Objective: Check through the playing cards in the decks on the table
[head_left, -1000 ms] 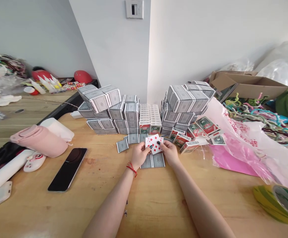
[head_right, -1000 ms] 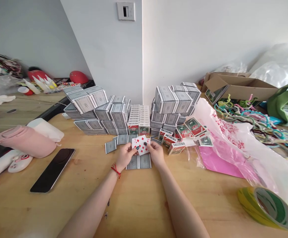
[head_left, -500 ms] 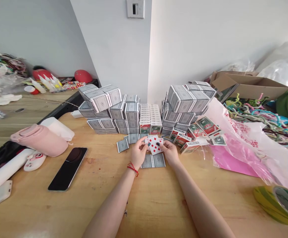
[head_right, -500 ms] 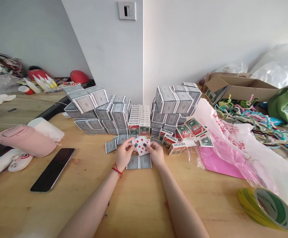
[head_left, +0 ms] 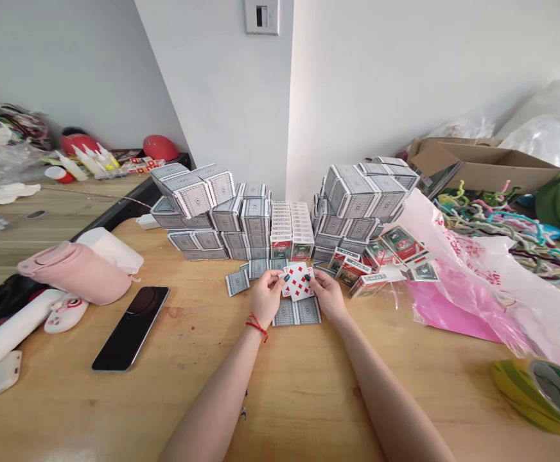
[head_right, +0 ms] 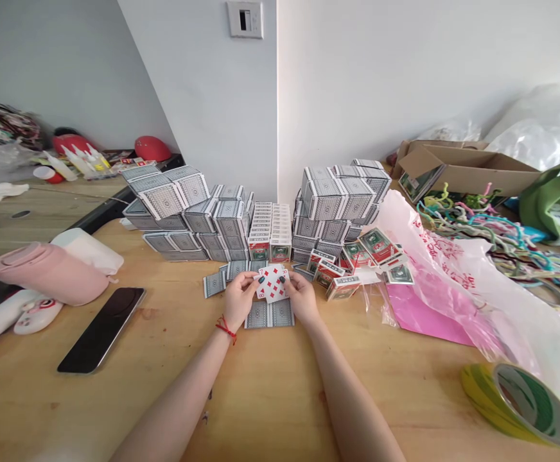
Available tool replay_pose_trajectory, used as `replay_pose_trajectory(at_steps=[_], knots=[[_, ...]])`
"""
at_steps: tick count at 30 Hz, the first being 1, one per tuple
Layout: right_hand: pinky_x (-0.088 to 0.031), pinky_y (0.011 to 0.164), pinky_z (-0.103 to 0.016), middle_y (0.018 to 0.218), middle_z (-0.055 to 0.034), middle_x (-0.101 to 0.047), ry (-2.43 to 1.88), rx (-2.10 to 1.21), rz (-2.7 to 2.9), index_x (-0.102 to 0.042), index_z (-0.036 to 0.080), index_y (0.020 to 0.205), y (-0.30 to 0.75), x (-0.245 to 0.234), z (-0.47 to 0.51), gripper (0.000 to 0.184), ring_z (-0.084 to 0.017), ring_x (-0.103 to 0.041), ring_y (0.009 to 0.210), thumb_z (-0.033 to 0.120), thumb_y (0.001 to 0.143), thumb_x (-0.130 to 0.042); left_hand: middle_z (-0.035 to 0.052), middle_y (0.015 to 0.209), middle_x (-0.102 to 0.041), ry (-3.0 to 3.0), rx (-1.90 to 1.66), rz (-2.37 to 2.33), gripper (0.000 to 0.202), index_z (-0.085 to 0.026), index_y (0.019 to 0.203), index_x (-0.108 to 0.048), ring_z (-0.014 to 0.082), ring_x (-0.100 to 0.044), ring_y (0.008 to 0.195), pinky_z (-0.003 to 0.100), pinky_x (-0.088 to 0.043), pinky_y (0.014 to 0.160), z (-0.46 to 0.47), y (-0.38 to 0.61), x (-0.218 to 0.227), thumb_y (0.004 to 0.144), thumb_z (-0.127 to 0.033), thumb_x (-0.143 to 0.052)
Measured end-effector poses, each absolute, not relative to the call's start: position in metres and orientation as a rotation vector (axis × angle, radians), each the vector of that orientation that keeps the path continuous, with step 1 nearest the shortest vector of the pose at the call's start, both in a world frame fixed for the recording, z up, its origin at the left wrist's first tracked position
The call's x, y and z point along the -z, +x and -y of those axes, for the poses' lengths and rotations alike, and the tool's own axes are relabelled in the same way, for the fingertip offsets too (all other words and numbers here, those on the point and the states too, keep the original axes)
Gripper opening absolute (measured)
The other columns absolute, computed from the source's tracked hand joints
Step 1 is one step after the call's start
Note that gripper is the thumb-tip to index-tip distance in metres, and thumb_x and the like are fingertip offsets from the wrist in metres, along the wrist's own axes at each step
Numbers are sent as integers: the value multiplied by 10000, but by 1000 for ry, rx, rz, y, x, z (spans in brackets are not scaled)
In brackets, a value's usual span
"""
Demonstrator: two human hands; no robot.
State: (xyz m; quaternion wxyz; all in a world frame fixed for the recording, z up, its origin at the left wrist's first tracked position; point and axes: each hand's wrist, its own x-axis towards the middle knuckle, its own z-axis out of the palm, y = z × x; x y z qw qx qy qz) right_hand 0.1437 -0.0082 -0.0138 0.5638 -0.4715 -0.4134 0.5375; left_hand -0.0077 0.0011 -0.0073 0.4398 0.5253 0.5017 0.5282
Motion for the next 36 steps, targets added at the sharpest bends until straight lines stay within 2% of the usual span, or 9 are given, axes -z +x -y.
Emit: replay_pose_trajectory(at_steps=[2,5,7,14,20,27,36], knots=[[-494,657,-309,840,-23,-670,-1109,-1253,977,-588,217,1005,143,13,9,408,-180,-612,709,418,654,-643,54,787,-652,1302,-1298,-1239,201,-163,881,-584,148,-625,698,220,-510,539,0,-8,7,727,-292,-585],[-471,552,-277,684,11,-647,-1114,-1256,1000,-529,235,1122,143,11,10,483,-154,-581,579,393,675,-620,42,778,-640,1265,-1255,-1216,234,-177,918,-580,143,-613,633,204,-489,416,1,-7,6,730,-315,-575],[-451,509,-263,626,23,-630,-1119,-1263,1007,-521,236,1118,143,11,10,475,-143,-560,523,380,676,-616,38,785,-635,1245,-1239,-1216,239,-181,923,-582,139,-607,613,202,-483,382,1,-6,6,727,-319,-575],[-437,491,-249,663,14,-655,-1119,-1277,972,-516,228,972,144,12,9,374,-136,-569,509,363,648,-646,49,804,-638,1236,-1229,-1201,247,-173,963,-590,138,-612,643,205,-508,417,1,-6,4,723,-231,-572],[-431,471,-247,632,13,-648,-1148,-1244,954,-502,216,910,144,12,9,363,-145,-574,506,385,631,-662,30,761,-635,1218,-1200,-1183,319,-188,1029,-592,132,-610,632,222,-528,456,1,-7,1,711,-210,-582],[-437,486,-250,658,8,-655,-1134,-1236,960,-489,217,895,143,13,9,350,-145,-582,524,382,637,-658,27,734,-632,1295,-1213,-1211,226,-171,951,-583,128,-610,585,223,-525,449,-1,-6,9,732,-225,-562],[-444,498,-243,700,11,-656,-1127,-1264,979,-475,228,922,145,15,8,330,-146,-596,557,322,655,-645,41,827,-654,1320,-1127,-1226,260,-170,1018,-556,106,-618,558,207,-517,471,-1,-9,7,762,-204,-528]])
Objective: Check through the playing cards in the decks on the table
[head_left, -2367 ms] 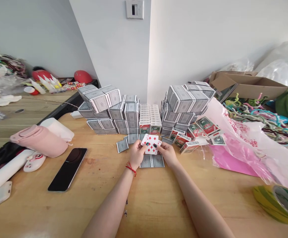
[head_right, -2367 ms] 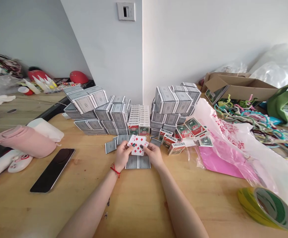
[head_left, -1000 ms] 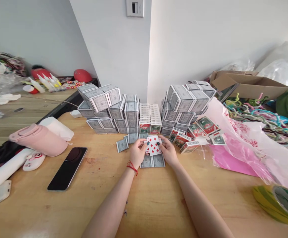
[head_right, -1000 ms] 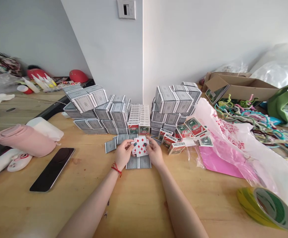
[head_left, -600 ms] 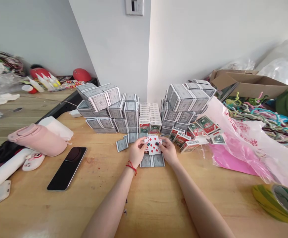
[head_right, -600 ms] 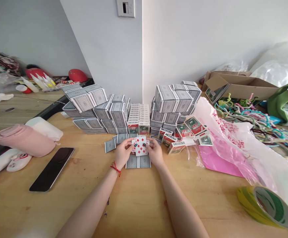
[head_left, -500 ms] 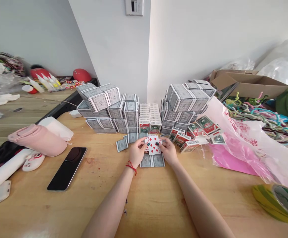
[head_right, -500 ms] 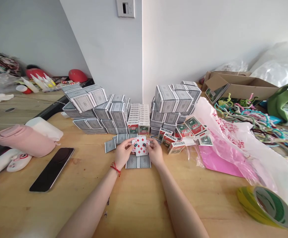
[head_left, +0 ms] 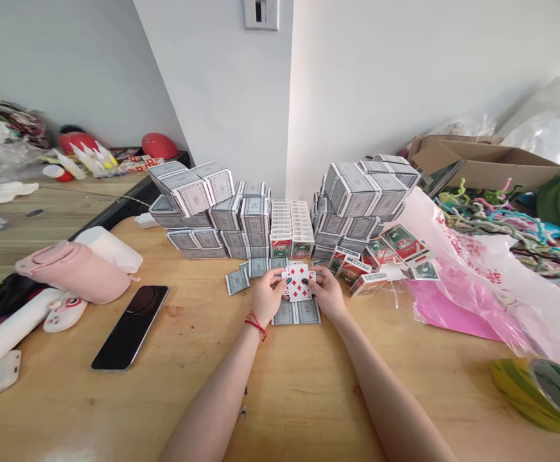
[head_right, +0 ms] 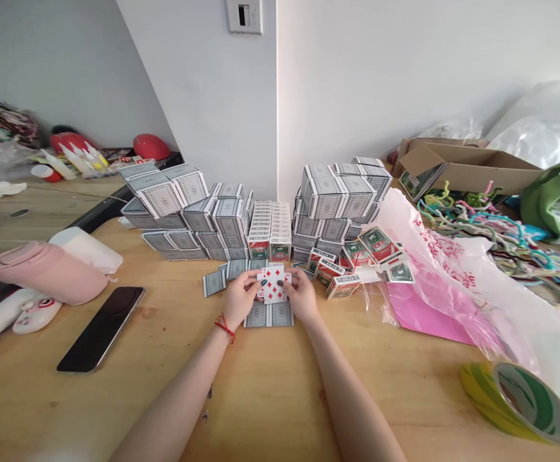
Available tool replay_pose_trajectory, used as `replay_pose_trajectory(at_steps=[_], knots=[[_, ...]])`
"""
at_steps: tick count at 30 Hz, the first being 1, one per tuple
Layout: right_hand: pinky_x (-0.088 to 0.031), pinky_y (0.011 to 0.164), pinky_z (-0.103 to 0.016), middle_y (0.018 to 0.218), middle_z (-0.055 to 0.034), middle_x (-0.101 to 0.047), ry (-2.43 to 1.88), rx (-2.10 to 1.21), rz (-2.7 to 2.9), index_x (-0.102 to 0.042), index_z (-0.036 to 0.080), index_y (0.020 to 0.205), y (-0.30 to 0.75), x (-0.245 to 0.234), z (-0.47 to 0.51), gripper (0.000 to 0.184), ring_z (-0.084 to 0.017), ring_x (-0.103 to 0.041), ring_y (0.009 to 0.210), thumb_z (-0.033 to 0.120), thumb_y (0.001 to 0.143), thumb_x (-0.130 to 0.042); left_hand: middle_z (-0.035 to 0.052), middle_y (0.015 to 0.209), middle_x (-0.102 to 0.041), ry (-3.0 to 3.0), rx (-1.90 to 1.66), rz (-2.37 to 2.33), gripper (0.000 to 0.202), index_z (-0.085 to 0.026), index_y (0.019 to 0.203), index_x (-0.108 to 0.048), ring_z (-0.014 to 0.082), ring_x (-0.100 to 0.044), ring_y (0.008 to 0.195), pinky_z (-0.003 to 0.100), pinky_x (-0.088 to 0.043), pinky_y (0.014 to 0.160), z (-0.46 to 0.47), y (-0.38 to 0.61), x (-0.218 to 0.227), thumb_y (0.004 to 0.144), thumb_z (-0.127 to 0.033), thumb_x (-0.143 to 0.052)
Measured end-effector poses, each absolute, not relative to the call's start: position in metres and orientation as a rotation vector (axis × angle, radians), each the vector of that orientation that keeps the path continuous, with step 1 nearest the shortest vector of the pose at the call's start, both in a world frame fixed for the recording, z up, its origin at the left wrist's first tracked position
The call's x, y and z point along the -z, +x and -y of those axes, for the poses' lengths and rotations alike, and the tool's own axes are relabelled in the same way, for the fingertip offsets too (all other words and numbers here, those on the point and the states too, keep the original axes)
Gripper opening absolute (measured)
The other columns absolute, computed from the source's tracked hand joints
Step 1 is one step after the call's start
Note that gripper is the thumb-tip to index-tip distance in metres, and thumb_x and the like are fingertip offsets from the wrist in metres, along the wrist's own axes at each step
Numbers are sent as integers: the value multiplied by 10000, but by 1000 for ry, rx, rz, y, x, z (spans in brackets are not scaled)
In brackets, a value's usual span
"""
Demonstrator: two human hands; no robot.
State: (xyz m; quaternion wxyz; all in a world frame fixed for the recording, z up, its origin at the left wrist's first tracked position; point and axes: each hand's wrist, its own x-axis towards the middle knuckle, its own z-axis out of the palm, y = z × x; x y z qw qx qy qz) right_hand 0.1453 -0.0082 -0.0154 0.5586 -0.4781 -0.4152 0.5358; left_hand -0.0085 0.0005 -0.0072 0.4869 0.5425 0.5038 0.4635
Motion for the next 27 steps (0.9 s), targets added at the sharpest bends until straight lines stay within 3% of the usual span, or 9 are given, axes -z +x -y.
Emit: replay_pose_trajectory(at_steps=[8,13,21,27], knots=[[-461,507,-258,704,17,-646,-1118,-1244,1031,-455,243,948,147,17,7,311,-150,-592,559,286,684,-612,43,838,-664,1460,-1150,-1338,252,-188,1003,-578,132,-642,671,223,-541,555,2,-9,6,753,-215,-553],[-490,534,-280,787,-8,-666,-1099,-1268,1037,-461,242,1019,146,18,7,365,-168,-619,615,292,687,-605,47,835,-658,1398,-1155,-1290,250,-175,1010,-565,135,-642,631,223,-536,485,3,-8,6,765,-219,-534],[-512,582,-302,803,-20,-687,-1129,-1300,971,-487,226,1032,146,17,6,432,-191,-647,659,303,642,-658,56,858,-658,1345,-1176,-1263,255,-173,1007,-567,141,-647,648,243,-553,511,3,-7,6,757,-222,-550],[-515,610,-321,794,-48,-696,-1158,-1397,1005,-582,175,915,148,17,6,374,-209,-648,690,409,635,-663,54,858,-668,1394,-1205,-1295,254,-182,999,-584,145,-649,709,236,-549,569,1,-9,5,750,-230,-563]])
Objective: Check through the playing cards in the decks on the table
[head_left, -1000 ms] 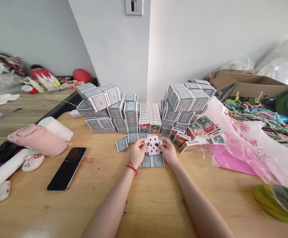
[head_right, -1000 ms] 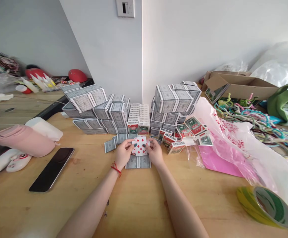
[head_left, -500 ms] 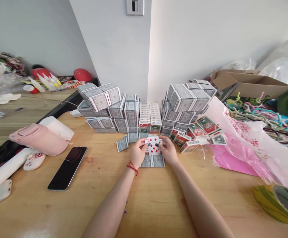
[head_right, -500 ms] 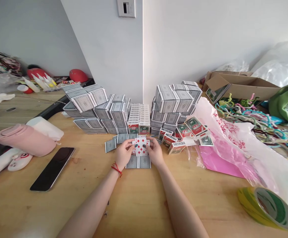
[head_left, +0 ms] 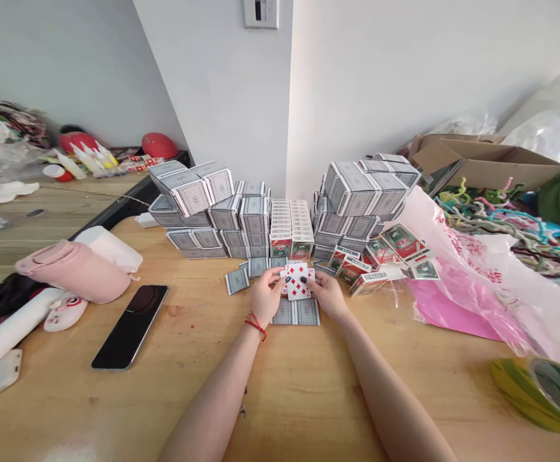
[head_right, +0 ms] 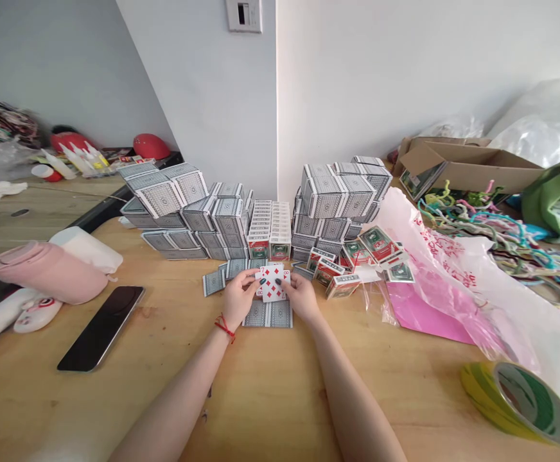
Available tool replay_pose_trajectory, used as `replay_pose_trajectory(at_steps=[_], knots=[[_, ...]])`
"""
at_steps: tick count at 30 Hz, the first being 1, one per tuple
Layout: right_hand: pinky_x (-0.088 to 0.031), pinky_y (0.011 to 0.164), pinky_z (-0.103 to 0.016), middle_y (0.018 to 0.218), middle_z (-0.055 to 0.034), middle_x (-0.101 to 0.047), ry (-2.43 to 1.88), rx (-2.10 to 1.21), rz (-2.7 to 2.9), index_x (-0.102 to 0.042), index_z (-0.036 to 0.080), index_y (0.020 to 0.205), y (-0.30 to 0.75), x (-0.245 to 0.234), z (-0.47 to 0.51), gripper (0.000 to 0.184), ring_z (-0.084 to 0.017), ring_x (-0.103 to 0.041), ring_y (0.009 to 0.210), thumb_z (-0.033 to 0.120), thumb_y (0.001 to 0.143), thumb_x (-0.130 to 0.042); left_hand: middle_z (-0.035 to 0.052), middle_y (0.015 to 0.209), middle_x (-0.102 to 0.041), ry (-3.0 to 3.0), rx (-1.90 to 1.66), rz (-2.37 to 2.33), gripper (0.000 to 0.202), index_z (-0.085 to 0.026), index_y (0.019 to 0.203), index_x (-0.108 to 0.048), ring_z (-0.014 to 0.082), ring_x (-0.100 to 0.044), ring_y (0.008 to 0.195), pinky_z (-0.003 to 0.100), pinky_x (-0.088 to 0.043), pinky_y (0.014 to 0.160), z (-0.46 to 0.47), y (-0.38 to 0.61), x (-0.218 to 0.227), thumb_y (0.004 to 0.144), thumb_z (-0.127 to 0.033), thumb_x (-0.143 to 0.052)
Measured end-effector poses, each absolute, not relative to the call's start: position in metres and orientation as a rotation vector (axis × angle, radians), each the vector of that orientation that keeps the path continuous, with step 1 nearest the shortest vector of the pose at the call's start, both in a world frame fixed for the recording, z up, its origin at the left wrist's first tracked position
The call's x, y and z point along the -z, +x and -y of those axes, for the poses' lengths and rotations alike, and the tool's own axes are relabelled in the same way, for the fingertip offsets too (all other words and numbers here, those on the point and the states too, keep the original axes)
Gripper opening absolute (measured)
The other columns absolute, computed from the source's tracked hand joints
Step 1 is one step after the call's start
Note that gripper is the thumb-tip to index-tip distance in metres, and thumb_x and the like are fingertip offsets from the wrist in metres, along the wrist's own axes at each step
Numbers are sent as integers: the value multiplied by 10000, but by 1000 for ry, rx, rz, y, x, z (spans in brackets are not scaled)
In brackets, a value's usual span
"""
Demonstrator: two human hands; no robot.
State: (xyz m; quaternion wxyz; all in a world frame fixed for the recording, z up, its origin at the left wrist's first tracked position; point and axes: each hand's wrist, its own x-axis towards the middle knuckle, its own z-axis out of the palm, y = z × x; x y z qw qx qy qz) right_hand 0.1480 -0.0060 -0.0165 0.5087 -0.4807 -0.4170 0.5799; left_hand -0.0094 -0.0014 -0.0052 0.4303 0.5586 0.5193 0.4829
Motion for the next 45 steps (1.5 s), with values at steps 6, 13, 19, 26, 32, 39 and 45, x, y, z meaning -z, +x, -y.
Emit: replay_pose_trajectory(at_steps=[6,13,19,26,32,39,45], knots=[[-496,558,-301,742,-38,-694,-1192,-1330,1018,-600,178,850,148,19,5,356,-197,-634,633,439,618,-668,52,824,-674,1350,-1178,-1232,297,-183,1040,-575,155,-652,700,246,-550,563,-1,-12,9,749,-242,-561],[-489,580,-286,761,-34,-692,-1182,-1304,1018,-599,179,826,149,24,5,302,-182,-626,643,400,633,-668,59,833,-687,1208,-1074,-1149,198,-150,896,-609,157,-657,685,276,-562,607,-5,-14,9,709,-215,-601],[-506,607,-308,804,-41,-693,-1161,-1343,1028,-588,183,862,150,25,4,331,-192,-638,660,403,629,-673,37,775,-686,1107,-1060,-1147,70,-142,739,-586,156,-657,643,287,-567,588,-4,-11,4,698,-197,-599],[-524,645,-348,779,-45,-695,-1178,-1337,1050,-591,187,899,149,22,5,388,-219,-648,694,420,605,-689,30,745,-682,1110,-1048,-1146,97,-148,738,-583,159,-656,634,303,-566,602,-4,-11,6,695,-231,-611],[-520,610,-335,739,-39,-691,-1212,-1302,1045,-597,179,865,148,24,5,353,-201,-639,639,407,611,-686,30,723,-676,1130,-1064,-1156,139,-144,747,-606,160,-649,627,303,-561,597,-4,-12,8,681,-264,-628],[-507,571,-301,783,-50,-700,-1164,-1340,959,-595,169,846,148,19,6,368,-192,-641,635,378,569,-718,73,841,-691,1004,-926,-926,277,-112,834,-670,172,-647,734,337,-540,728,-4,-26,-9,653,-322,-662],[-510,562,-306,755,-46,-702,-1126,-1379,908,-596,171,811,147,14,8,366,-185,-636,606,367,538,-741,87,879,-690,1018,-857,-885,321,-108,825,-683,170,-641,759,333,-521,764,-6,-29,-9,594,-329,-717]])
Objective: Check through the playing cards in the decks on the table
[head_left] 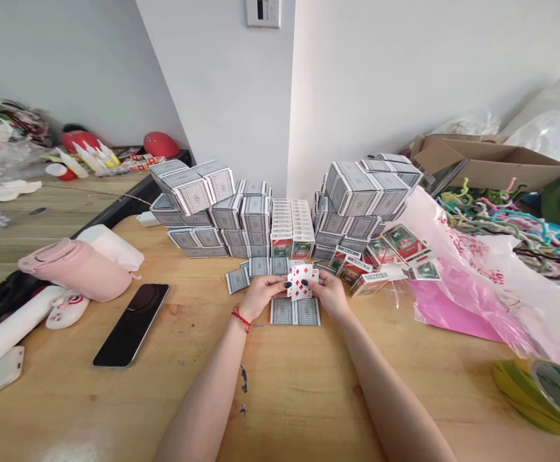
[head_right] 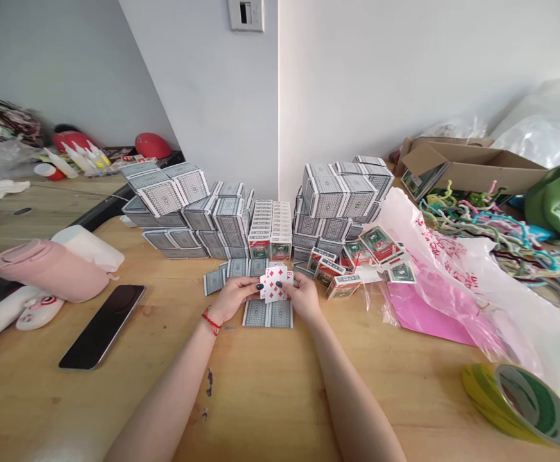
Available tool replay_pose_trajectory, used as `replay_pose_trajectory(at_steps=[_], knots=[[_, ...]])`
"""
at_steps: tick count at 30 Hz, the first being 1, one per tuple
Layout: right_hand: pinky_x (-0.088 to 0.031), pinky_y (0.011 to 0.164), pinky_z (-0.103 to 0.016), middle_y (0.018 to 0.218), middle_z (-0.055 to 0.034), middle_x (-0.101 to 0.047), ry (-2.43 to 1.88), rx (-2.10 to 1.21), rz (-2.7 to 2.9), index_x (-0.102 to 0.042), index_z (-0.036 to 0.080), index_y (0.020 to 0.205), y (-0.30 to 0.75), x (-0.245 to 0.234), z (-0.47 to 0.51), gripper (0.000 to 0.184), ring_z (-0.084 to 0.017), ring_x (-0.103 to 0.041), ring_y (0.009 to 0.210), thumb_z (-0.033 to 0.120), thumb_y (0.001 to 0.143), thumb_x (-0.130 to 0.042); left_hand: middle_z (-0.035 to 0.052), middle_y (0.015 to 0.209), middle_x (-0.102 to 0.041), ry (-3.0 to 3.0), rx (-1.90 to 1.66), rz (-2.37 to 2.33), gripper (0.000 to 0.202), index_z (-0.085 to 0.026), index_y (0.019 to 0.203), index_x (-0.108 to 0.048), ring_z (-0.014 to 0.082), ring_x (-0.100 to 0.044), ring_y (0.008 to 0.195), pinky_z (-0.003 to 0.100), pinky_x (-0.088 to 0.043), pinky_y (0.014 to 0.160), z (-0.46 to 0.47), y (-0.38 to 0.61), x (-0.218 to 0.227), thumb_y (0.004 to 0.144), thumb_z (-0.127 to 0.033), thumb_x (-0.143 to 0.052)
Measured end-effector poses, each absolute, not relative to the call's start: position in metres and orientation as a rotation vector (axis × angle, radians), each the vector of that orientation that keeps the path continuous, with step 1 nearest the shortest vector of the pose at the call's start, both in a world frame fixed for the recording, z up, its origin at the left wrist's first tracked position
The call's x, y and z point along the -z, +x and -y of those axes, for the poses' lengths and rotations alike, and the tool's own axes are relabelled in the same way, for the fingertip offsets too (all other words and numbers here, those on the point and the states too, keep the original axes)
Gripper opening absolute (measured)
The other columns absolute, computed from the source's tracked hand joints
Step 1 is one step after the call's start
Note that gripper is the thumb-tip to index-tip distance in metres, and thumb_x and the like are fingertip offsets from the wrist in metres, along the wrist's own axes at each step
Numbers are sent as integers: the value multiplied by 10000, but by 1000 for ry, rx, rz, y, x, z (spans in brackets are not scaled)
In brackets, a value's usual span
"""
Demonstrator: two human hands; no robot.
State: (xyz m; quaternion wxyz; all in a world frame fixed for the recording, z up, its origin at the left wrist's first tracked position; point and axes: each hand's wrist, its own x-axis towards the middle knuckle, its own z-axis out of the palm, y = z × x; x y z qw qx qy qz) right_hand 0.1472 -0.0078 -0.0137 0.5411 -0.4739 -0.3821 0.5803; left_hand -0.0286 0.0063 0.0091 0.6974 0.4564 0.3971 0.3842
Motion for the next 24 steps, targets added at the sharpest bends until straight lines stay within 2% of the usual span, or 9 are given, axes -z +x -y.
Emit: replay_pose_trajectory(at_steps=[9,16,20,24], knots=[[-478,503,-281,681,-29,-688,-1205,-1305,959,-589,180,758,146,16,9,329,-171,-610,539,384,544,-733,77,884,-693,1080,-858,-916,403,-138,927,-665,165,-640,732,322,-529,720,-3,-17,-8,574,-319,-735],[-470,500,-275,665,-24,-674,-1222,-1262,985,-571,185,728,145,19,9,307,-166,-600,542,388,557,-724,69,822,-697,1107,-909,-1031,335,-131,868,-669,155,-638,665,291,-536,645,0,-10,-10,586,-303,-724],[-464,497,-272,678,-27,-674,-1237,-1249,1006,-569,183,720,146,23,7,311,-166,-595,546,403,559,-719,81,832,-694,1154,-954,-1067,296,-122,820,-664,153,-637,657,283,-533,628,-1,-8,-6,607,-324,-704],[-461,501,-271,681,-27,-673,-1262,-1214,1024,-563,186,692,147,25,7,291,-169,-591,557,398,563,-715,79,764,-687,1200,-1003,-1136,283,-119,779,-659,151,-630,633,260,-521,583,0,-6,-3,624,-355,-686]])
